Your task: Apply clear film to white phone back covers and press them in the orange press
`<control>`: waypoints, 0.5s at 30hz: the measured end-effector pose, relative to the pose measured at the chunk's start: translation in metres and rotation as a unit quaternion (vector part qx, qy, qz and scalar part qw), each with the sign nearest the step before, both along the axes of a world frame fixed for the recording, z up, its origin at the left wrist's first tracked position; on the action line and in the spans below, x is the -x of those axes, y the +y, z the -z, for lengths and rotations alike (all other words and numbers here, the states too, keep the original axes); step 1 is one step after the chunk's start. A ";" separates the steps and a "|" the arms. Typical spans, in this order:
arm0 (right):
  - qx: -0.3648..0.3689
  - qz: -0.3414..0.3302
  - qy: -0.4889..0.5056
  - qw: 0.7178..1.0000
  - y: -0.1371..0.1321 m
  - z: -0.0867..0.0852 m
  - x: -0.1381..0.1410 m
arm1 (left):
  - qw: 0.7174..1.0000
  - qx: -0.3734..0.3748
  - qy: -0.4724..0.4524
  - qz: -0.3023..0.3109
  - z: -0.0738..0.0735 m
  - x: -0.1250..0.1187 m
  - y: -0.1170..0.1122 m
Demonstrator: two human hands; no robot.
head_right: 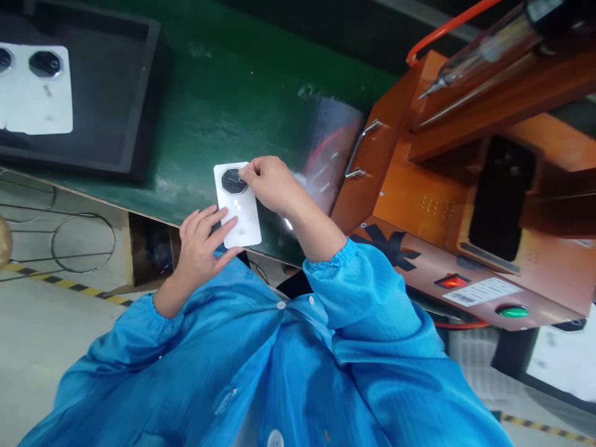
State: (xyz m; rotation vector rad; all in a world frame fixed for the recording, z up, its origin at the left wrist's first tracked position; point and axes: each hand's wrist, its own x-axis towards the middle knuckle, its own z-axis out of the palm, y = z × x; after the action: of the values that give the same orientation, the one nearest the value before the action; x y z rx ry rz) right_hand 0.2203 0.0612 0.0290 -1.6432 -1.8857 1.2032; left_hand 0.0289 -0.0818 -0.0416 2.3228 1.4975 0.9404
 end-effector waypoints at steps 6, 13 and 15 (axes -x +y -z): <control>-0.028 -0.013 -0.034 0.999 0.003 0.003 0.003 | 1.000 -0.010 0.008 -0.005 0.001 -0.001 -0.001; -0.034 0.011 -0.081 0.996 0.001 0.000 0.009 | 1.000 0.004 0.015 -0.005 0.000 0.000 0.000; -0.032 0.010 -0.095 0.995 0.000 -0.003 0.011 | 1.000 0.012 0.016 -0.006 0.000 0.001 0.000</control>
State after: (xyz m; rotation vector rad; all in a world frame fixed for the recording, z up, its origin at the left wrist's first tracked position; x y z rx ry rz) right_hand 0.2098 0.0615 0.0316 -1.7919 -1.9913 0.9970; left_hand 0.0282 -0.0822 -0.0416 2.3258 1.5272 0.8883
